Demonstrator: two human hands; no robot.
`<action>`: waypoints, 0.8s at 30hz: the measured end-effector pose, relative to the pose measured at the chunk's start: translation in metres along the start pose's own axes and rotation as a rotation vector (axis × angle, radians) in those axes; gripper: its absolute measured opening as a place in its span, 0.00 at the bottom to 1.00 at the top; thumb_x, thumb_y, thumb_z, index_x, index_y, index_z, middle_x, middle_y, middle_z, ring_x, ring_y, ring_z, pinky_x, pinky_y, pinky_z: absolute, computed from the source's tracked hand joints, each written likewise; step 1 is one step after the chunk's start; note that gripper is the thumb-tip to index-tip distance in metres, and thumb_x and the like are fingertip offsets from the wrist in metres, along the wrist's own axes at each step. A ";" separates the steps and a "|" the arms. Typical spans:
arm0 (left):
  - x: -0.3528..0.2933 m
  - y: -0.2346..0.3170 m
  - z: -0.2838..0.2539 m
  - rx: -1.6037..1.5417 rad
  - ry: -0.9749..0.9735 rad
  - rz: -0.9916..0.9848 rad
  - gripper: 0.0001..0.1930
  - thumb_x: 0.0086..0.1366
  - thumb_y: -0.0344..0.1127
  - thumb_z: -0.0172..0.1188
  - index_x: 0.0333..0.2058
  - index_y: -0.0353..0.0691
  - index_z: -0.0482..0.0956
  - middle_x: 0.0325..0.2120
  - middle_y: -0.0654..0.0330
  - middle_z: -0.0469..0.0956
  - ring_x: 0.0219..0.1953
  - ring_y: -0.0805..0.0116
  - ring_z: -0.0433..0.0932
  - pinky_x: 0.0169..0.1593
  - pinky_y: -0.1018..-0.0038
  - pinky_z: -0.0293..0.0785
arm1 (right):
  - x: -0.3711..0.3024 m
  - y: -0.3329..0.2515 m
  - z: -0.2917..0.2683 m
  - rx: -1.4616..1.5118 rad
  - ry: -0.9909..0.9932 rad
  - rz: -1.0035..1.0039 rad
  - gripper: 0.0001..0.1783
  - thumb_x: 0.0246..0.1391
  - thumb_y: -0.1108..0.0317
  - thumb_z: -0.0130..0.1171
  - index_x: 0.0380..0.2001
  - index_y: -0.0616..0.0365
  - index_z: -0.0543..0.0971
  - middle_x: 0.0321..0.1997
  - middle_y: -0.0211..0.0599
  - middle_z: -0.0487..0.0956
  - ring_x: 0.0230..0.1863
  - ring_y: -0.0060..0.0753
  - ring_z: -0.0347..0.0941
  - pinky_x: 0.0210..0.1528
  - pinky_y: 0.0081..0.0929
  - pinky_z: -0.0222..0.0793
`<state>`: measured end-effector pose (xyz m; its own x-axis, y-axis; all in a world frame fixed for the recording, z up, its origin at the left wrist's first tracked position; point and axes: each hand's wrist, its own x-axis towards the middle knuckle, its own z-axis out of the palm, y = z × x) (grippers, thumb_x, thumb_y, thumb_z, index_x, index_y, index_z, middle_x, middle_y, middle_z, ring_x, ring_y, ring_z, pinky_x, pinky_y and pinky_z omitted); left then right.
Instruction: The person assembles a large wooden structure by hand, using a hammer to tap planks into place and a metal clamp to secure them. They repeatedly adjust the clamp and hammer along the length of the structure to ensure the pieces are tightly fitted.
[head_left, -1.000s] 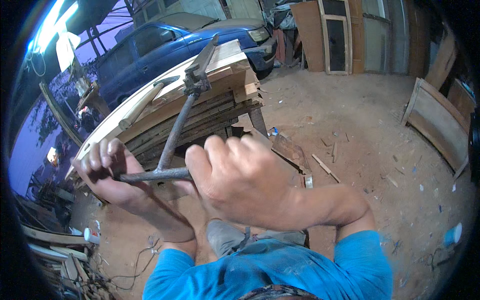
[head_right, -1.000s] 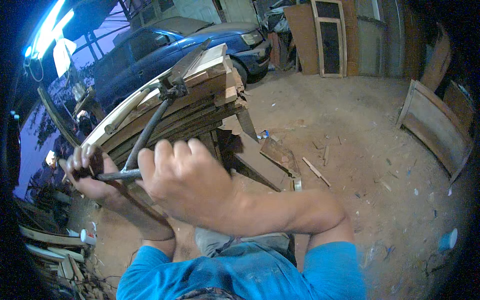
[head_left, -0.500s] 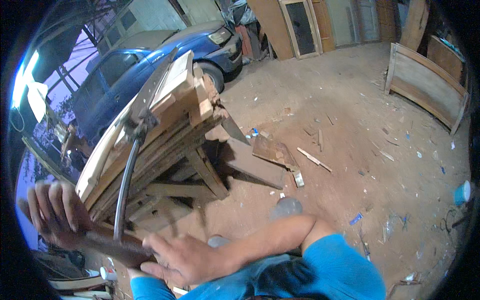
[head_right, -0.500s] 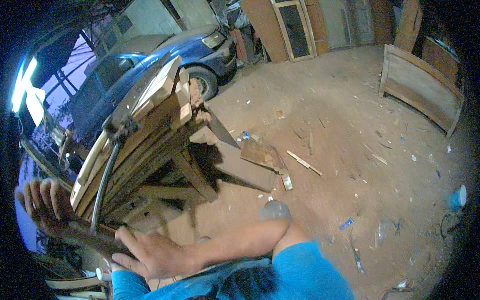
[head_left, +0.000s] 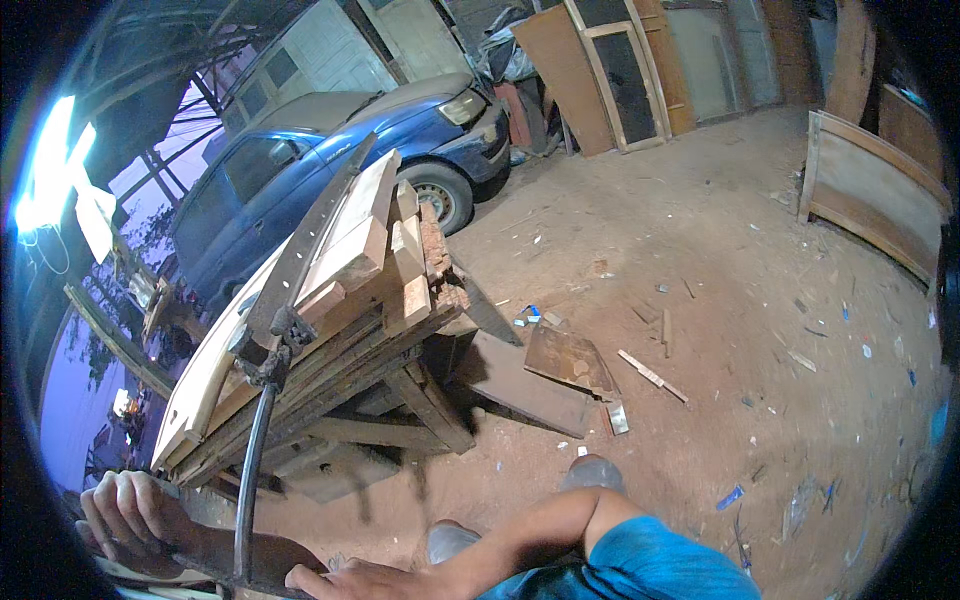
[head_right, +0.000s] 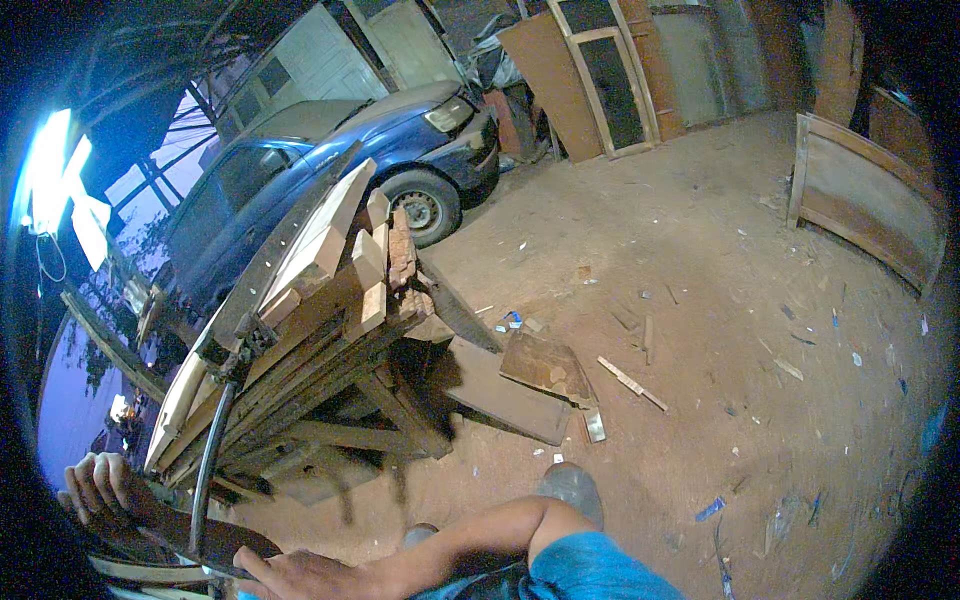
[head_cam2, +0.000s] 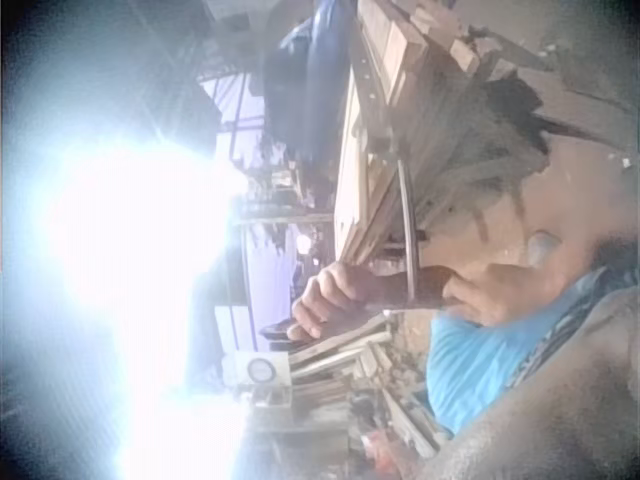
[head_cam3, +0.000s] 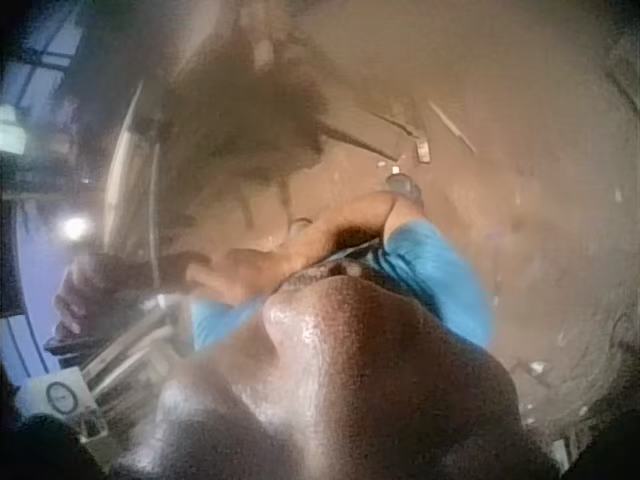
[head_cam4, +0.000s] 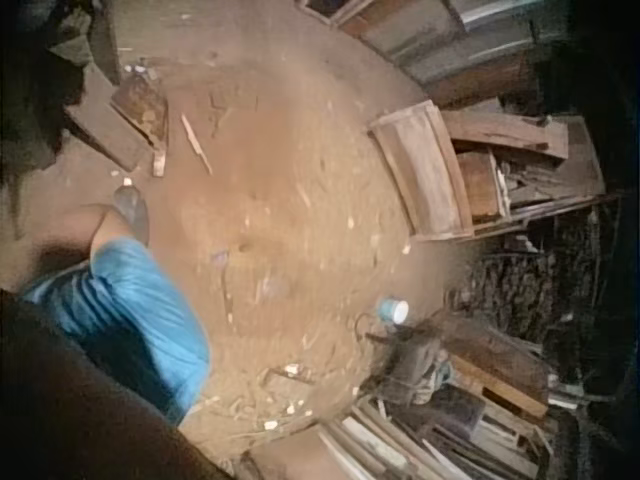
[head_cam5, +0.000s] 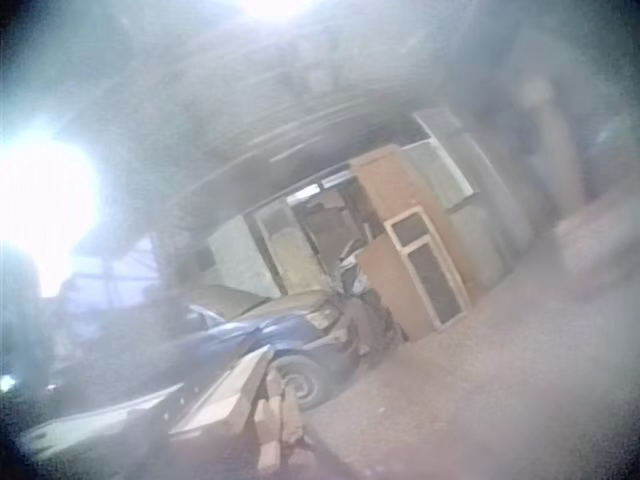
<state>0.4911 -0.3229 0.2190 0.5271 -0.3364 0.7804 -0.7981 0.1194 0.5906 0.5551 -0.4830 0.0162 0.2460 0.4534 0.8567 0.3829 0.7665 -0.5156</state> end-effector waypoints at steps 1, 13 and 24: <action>0.000 0.001 -0.001 0.002 -0.010 0.000 0.18 0.74 0.52 0.54 0.39 0.46 0.84 0.27 0.66 0.81 0.28 0.75 0.79 0.31 0.74 0.75 | 0.001 0.000 -0.001 0.032 -0.027 0.025 0.15 0.66 0.57 0.57 0.44 0.57 0.71 0.24 0.46 0.76 0.13 0.47 0.70 0.15 0.44 0.63; 0.004 0.012 0.011 0.064 0.113 0.040 0.23 0.77 0.42 0.50 0.19 0.46 0.73 0.09 0.69 0.65 0.05 0.83 0.57 0.08 0.83 0.55 | 0.070 -0.018 -0.023 0.298 -0.761 0.584 0.27 0.65 0.47 0.56 0.32 0.66 0.77 0.25 0.56 0.79 0.31 0.58 0.80 0.41 0.51 0.73; 0.014 0.002 0.031 0.321 0.179 -0.062 0.23 0.76 0.49 0.52 0.21 0.45 0.74 0.11 0.67 0.69 0.07 0.81 0.62 0.11 0.81 0.59 | 0.057 0.019 0.053 0.209 -0.190 0.137 0.16 0.63 0.58 0.59 0.35 0.63 0.81 0.23 0.56 0.77 0.29 0.61 0.76 0.36 0.51 0.69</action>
